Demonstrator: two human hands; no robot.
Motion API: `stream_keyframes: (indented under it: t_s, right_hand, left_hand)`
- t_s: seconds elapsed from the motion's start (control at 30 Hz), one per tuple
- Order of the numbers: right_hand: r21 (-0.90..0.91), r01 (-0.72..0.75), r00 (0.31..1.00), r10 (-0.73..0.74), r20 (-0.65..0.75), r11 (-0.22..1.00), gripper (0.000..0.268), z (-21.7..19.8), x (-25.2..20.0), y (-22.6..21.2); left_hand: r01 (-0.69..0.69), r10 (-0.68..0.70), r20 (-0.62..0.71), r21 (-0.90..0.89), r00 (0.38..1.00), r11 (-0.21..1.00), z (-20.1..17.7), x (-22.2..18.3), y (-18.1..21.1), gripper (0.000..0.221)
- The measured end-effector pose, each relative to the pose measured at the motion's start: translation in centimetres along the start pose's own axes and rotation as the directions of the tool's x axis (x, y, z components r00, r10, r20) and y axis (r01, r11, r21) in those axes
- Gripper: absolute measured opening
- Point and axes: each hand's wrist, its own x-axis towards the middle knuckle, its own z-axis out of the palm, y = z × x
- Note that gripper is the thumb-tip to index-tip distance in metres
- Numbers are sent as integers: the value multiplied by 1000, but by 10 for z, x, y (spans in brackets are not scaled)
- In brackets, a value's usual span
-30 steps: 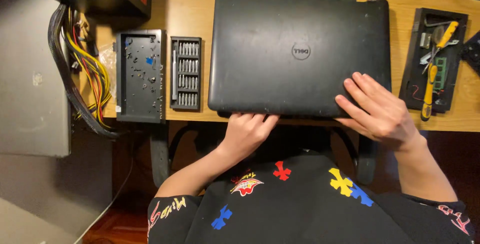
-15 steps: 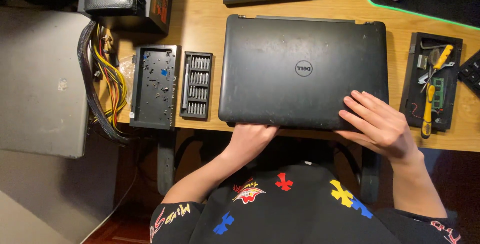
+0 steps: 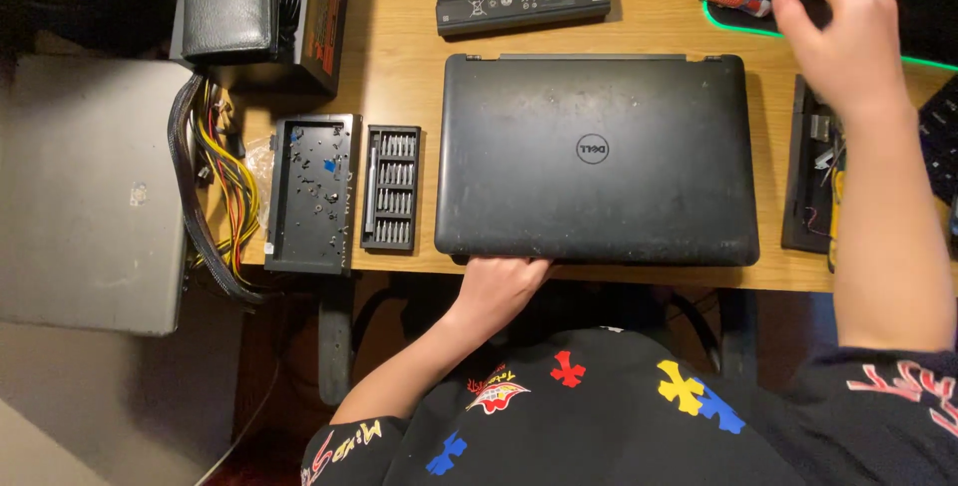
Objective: Disassemble a laptop and manipulate internal components using a screwdriver.
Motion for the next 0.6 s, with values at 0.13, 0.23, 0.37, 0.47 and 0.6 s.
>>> stream_keyframes:
  t_s: [0.13,0.23,0.37,0.47,0.6]
  right_hand:
    - [-266,-120,993,111,-50,956,42,31,22,44]
    - [-354,-205,979,186,-88,912,50,70,13,98]
    - [-282,-359,933,342,-111,890,60,89,16,109]
    - [-274,-452,892,426,-153,849,68,102,20,118]
    - [-338,-324,938,253,-237,883,69,112,19,141]
  left_hand:
    - [1,-1,-46,7,999,1000,-3,2,0,3]
    - [0,0,-6,30,1000,1000,3,-2,-2,6]
    - [72,-70,157,-6,985,997,9,-4,-1,28]
    - [29,-25,-143,29,989,999,-1,2,2,18]
    - [13,-6,-171,41,985,999,-4,4,2,14]
